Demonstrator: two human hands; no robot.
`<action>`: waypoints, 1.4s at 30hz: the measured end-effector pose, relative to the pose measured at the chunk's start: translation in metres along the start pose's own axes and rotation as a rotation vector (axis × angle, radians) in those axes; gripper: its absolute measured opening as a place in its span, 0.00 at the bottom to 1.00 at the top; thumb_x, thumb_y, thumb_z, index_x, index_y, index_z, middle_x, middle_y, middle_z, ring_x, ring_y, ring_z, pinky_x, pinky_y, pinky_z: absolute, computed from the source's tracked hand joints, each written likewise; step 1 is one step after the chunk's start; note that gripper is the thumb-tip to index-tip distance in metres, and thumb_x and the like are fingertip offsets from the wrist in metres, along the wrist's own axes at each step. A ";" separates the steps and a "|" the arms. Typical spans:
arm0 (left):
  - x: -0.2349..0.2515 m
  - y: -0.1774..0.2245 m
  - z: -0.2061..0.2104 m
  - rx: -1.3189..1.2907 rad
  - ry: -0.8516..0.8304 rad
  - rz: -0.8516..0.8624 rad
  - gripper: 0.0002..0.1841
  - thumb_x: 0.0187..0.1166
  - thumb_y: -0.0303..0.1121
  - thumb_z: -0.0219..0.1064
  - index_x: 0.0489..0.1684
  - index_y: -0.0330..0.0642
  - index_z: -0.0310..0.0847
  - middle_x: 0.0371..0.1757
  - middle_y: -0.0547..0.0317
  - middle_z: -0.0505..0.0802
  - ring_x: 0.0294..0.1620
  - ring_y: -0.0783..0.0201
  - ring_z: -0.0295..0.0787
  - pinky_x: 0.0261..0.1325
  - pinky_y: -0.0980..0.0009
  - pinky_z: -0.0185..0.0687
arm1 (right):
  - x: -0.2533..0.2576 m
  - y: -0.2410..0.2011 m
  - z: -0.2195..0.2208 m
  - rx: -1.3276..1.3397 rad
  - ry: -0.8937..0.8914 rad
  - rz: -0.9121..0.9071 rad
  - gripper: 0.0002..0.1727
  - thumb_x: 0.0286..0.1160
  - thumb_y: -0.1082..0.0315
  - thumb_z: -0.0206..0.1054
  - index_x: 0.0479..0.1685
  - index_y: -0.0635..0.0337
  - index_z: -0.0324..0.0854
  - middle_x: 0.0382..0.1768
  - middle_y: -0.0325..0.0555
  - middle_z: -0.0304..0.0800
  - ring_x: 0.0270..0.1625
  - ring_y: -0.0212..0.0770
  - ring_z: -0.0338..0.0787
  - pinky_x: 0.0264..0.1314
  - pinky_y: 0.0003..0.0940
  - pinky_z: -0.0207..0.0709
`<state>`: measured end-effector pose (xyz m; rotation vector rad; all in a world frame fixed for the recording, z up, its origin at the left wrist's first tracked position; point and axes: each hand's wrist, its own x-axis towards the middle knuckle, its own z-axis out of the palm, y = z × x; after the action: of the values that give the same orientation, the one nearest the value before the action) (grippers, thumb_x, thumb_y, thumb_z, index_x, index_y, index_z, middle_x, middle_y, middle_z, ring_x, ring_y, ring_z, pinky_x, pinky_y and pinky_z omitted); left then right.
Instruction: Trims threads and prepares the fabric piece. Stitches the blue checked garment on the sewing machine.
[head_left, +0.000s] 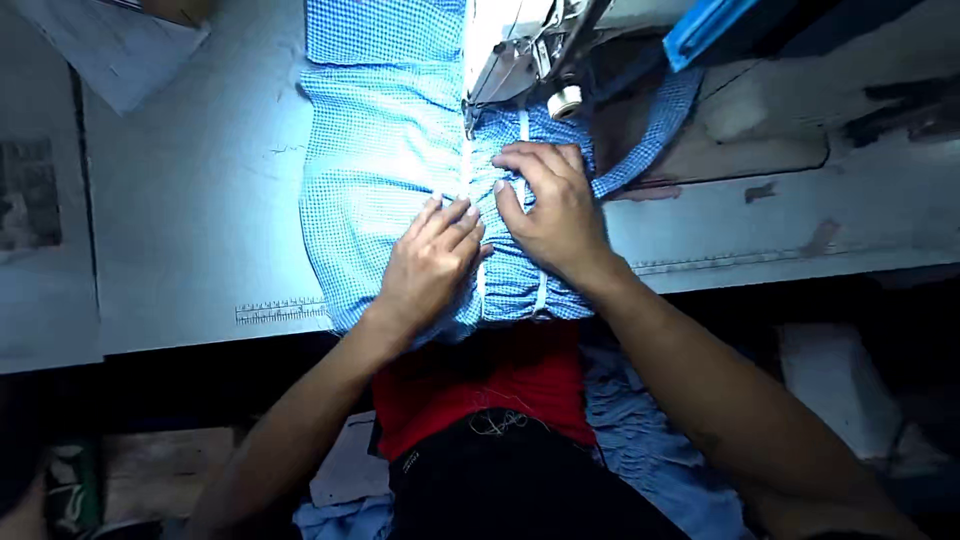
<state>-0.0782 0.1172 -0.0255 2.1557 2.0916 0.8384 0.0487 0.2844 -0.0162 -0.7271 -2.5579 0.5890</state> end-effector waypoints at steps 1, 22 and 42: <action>-0.008 0.014 0.003 0.006 0.020 -0.008 0.17 0.89 0.38 0.61 0.61 0.36 0.90 0.68 0.47 0.92 0.77 0.50 0.84 0.85 0.51 0.71 | 0.002 0.001 -0.001 0.001 -0.003 0.006 0.19 0.86 0.59 0.58 0.65 0.54 0.88 0.70 0.45 0.88 0.74 0.49 0.80 0.80 0.44 0.67; -0.043 0.053 0.020 -0.046 0.096 0.002 0.14 0.87 0.35 0.64 0.58 0.38 0.93 0.66 0.50 0.94 0.76 0.56 0.86 0.84 0.57 0.75 | 0.007 0.013 -0.002 -0.166 0.032 -0.160 0.18 0.87 0.66 0.53 0.59 0.56 0.89 0.66 0.47 0.91 0.74 0.52 0.83 0.77 0.43 0.73; -0.035 0.043 0.006 -0.033 0.024 0.027 0.16 0.86 0.39 0.65 0.57 0.39 0.93 0.66 0.51 0.94 0.75 0.56 0.87 0.83 0.59 0.75 | -0.003 0.010 -0.015 -0.235 -0.094 -0.158 0.24 0.81 0.53 0.56 0.67 0.49 0.87 0.72 0.45 0.85 0.75 0.54 0.80 0.73 0.52 0.72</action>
<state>-0.0347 0.0826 -0.0272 2.1727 2.0489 0.8994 0.0626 0.2942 -0.0097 -0.5764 -2.7710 0.2801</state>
